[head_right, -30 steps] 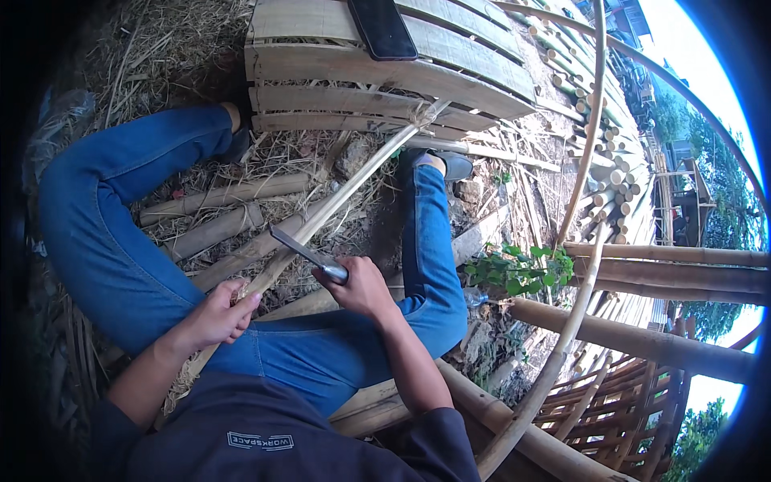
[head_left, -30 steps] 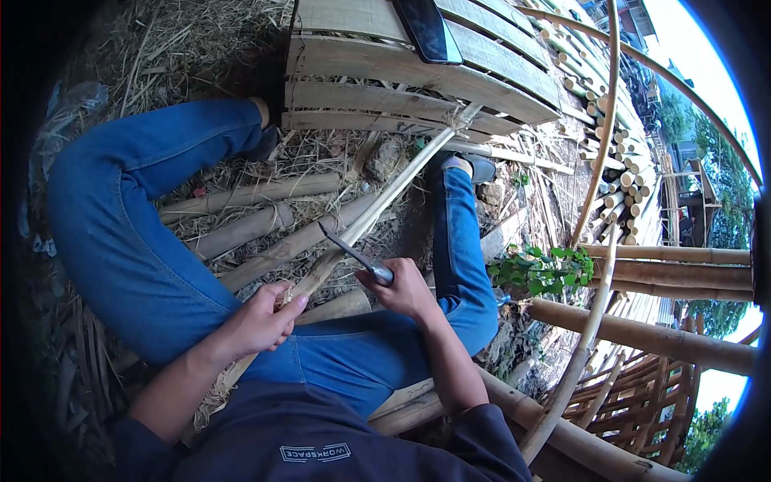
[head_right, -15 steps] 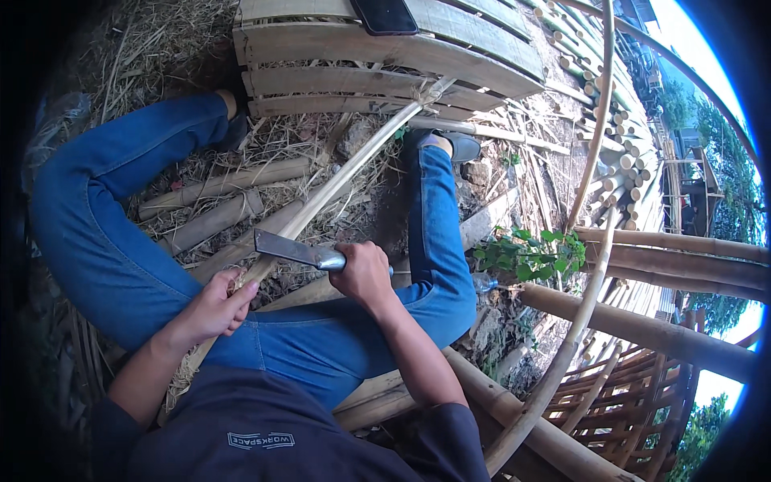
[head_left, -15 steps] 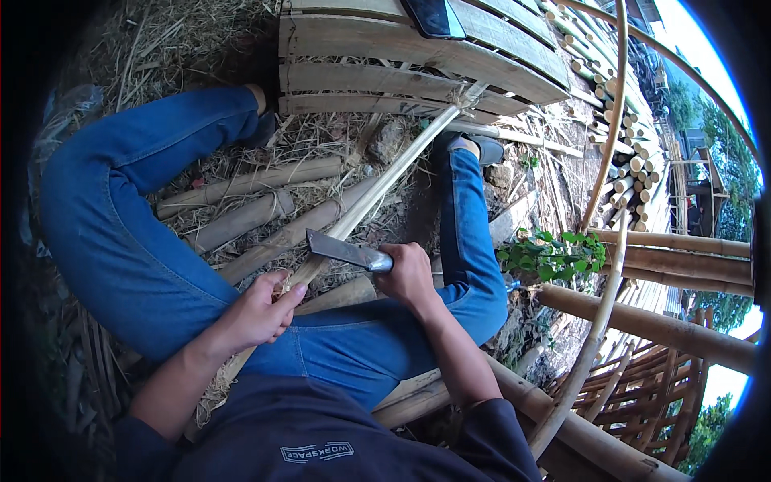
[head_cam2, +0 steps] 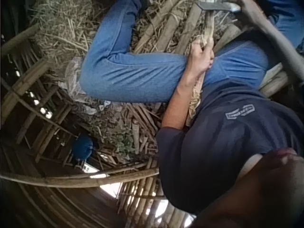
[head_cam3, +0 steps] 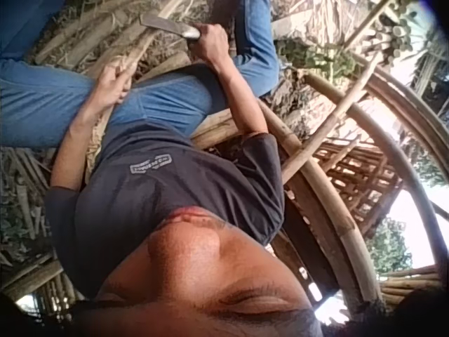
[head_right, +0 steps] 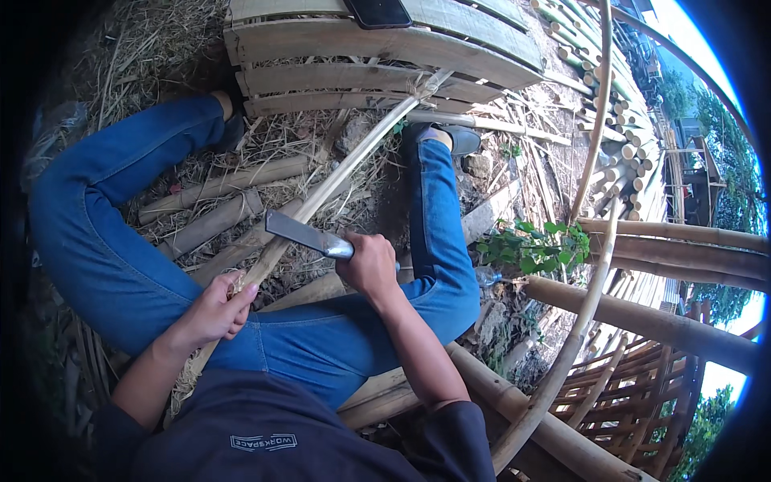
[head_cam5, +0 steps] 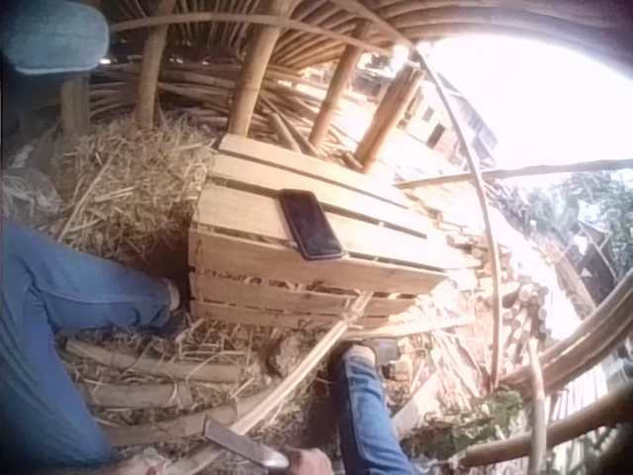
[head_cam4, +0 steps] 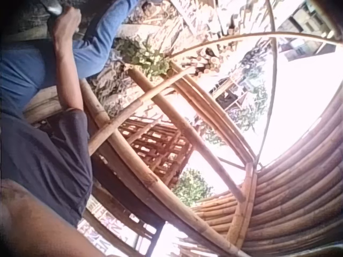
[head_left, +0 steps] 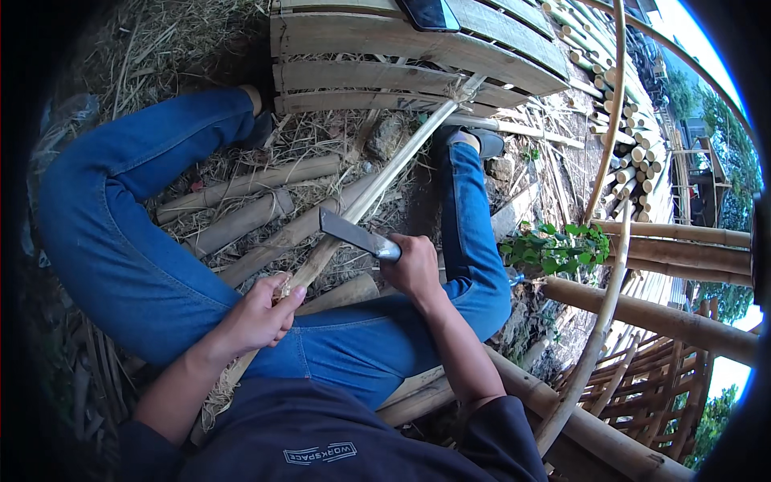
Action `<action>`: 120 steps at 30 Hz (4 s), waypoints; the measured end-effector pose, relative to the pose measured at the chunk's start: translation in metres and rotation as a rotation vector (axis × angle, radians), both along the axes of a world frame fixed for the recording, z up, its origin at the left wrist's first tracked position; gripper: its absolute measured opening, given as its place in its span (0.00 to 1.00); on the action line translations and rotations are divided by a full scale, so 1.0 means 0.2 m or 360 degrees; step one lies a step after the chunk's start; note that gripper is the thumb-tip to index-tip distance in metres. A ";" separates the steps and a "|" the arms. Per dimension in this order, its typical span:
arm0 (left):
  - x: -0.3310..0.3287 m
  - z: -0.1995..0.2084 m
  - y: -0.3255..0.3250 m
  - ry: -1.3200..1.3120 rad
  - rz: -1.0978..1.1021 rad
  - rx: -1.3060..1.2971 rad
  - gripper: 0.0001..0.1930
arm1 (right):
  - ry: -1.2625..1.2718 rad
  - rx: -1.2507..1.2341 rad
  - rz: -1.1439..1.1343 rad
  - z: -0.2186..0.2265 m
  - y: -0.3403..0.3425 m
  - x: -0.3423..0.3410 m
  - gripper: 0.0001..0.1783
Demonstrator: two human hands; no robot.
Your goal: The person shaves a piece of wood with a knife while sitting on the ground. They hold the wood with one hand and slide the blade along its surface to remove thin layers of material.
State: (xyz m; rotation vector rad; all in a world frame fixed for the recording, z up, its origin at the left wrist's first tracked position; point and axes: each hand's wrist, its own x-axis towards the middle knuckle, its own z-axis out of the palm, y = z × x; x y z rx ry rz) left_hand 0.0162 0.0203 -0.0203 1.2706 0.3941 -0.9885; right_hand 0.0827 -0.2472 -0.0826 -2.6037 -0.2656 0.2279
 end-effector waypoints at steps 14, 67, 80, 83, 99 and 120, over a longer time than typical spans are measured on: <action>0.00 0.00 0.00 0.0043 -0.0006 -0.0031 0.18 | 0.0358 0.0091 -0.0174 0.00 -0.04 0.04 0.08; -0.01 0.00 -0.03 -0.0162 -0.0030 0.0258 0.17 | 0.0327 -0.0225 -0.0354 0.10 -0.04 0.15 0.11; 0.01 -0.01 -0.02 -0.0114 -0.0001 0.0165 0.14 | 0.0277 -0.0255 -0.0517 0.07 -0.09 0.26 0.12; 0.00 -0.02 -0.01 -0.0063 0.0007 0.0118 0.14 | 0.0171 -0.0278 -0.0393 0.09 -0.09 0.25 0.11; -0.01 -0.01 0.00 -0.0005 0.0070 0.0026 0.13 | 0.0188 -0.0202 -0.0346 0.05 -0.14 0.34 0.10; 0.00 -0.01 -0.02 -0.0004 0.0016 0.0060 0.14 | 0.0124 -0.0455 -0.0592 0.08 -0.33 0.67 0.15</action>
